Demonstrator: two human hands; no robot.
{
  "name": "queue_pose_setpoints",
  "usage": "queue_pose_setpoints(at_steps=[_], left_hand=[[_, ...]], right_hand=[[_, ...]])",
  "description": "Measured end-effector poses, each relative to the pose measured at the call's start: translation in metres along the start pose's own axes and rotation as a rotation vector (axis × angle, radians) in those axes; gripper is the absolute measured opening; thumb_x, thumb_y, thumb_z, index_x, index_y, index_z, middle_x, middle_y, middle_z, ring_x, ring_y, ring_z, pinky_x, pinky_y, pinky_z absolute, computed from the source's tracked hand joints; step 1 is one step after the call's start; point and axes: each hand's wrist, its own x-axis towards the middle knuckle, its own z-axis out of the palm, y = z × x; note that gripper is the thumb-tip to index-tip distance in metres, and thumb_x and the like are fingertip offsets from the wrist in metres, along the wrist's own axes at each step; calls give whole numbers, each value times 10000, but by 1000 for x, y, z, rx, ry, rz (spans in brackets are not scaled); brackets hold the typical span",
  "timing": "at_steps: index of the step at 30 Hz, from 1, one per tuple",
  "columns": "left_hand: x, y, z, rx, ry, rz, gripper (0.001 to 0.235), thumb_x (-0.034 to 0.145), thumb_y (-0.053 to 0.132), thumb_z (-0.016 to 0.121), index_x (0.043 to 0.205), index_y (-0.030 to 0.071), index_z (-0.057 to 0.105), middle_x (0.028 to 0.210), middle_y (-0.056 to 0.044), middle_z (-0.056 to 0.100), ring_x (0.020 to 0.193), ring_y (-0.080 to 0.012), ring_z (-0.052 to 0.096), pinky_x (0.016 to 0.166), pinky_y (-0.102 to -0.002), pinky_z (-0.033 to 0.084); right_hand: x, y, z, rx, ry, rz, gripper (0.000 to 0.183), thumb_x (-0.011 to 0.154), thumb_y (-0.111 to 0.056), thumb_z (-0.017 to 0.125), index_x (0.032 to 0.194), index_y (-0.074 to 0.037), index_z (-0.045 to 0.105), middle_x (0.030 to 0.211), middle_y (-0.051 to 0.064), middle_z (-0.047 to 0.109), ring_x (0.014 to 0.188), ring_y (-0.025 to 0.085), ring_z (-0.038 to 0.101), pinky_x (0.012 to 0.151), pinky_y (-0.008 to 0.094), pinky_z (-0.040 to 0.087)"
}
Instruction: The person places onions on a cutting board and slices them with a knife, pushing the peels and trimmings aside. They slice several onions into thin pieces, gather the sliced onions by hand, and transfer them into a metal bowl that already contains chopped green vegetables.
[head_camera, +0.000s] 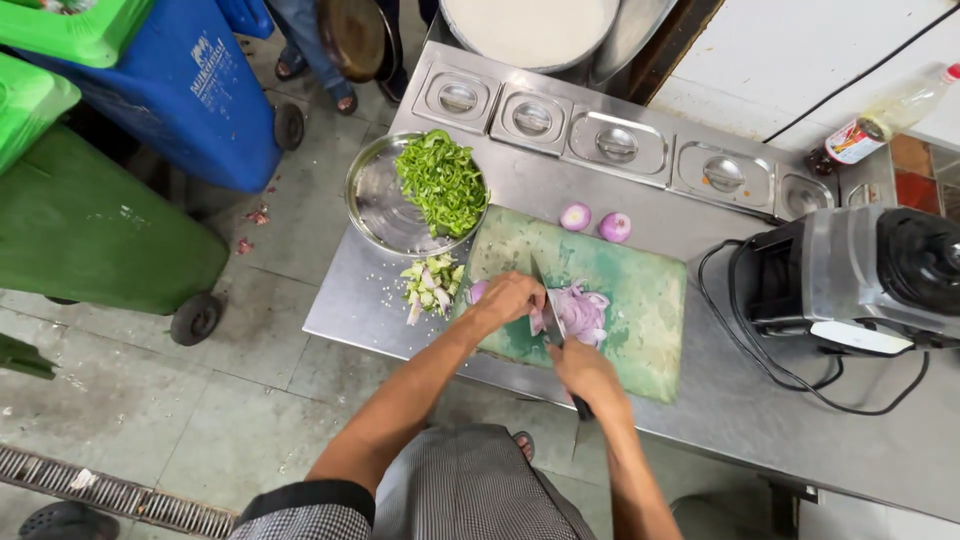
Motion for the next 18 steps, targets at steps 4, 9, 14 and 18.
queue_pose_setpoints(at_steps=[4, 9, 14, 18], left_hand=[[0, -2, 0, -92, 19, 1, 160, 702, 109, 811, 855, 141, 777, 845, -99, 760, 846, -292, 744, 760, -411, 573], [2, -7, 0, -91, -14, -3, 161, 717, 119, 822, 869, 121, 768, 841, -106, 754, 825, -288, 737, 752, -412, 566], [0, -12, 1, -145, -17, 18, 128, 738, 126, 815, 860, 118, 778, 814, -99, 762, 799, -261, 749, 757, -393, 572], [-2, -14, 1, -177, 7, 26, 170, 716, 124, 826, 875, 103, 769, 834, -101, 758, 788, -265, 739, 732, -393, 569]], right_hand=[[18, 9, 41, -16, -12, 47, 428, 1017, -400, 499, 1121, 8, 575, 915, 252, 711, 885, 427, 704, 781, 527, 542], [2, -3, 2, -15, 15, 2, 447, 1012, -409, 512, 1128, 13, 604, 947, 263, 735, 927, 447, 727, 810, 544, 560], [19, 9, 35, 71, -110, 77, 433, 1009, -397, 512, 1098, 15, 612, 965, 276, 728, 926, 457, 730, 810, 543, 564], [1, -13, 1, -18, -26, 23, 468, 1019, -430, 495, 1095, 17, 614, 1000, 275, 726, 964, 454, 709, 835, 545, 549]])
